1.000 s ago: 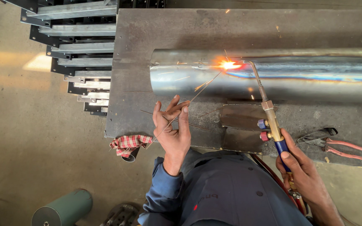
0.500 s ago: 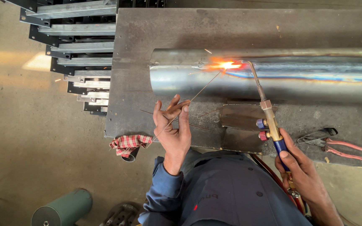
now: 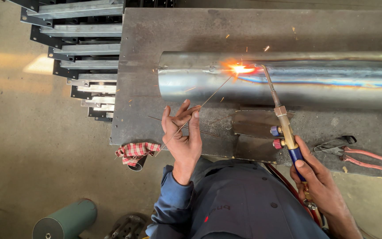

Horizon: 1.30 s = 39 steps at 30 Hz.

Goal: The person gas-welds a seam on a large metal cylinder resting on a work table, holding a torch in one hand and feeding filler rod with the other. They move the flame along the seam, producing sparks, and briefly adjust the torch valve before continuing along the joint.

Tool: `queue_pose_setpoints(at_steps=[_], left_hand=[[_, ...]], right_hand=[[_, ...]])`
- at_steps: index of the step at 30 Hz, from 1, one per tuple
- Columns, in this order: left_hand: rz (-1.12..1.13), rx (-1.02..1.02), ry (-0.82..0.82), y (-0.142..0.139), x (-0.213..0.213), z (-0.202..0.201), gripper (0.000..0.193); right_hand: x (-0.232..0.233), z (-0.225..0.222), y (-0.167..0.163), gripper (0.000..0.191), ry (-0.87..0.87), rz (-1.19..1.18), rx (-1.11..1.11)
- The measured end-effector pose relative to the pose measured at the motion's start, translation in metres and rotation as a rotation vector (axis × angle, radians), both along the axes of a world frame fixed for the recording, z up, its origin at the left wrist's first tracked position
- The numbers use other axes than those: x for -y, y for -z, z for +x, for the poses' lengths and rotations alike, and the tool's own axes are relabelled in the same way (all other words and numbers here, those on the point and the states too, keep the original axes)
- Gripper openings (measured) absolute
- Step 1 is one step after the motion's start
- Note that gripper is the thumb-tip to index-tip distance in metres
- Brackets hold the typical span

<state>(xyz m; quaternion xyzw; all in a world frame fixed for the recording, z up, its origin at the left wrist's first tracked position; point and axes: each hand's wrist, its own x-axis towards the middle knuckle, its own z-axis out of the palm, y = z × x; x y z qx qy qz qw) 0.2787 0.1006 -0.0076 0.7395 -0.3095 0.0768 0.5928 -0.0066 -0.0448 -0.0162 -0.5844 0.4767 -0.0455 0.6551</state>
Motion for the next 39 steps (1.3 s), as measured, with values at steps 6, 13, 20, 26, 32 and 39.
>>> queue_pose_setpoints(at_steps=[6,13,20,26,32,39], left_hand=[[0.021,-0.017,-0.009,0.002,-0.003,0.000,0.019],[0.022,-0.007,-0.014,0.001,-0.001,0.001,0.019],[0.013,-0.043,-0.007,-0.003,-0.010,0.000,0.013],[-0.010,-0.072,0.008,-0.003,-0.019,-0.001,0.014],[-0.016,-0.006,-0.001,-0.001,-0.018,-0.001,0.015],[-0.022,-0.004,0.006,0.000,-0.015,-0.002,0.015]], right_hand=[[-0.002,-0.006,0.006,0.069,0.028,0.027,-0.016],[0.001,-0.012,0.011,0.070,0.010,0.056,0.080],[-0.003,-0.006,0.009,0.069,0.012,0.016,0.012],[-0.005,-0.002,0.007,0.067,-0.005,-0.001,-0.004],[-0.004,-0.006,0.009,0.070,0.010,-0.005,0.040],[-0.005,-0.008,0.009,0.069,0.008,-0.021,0.039]])
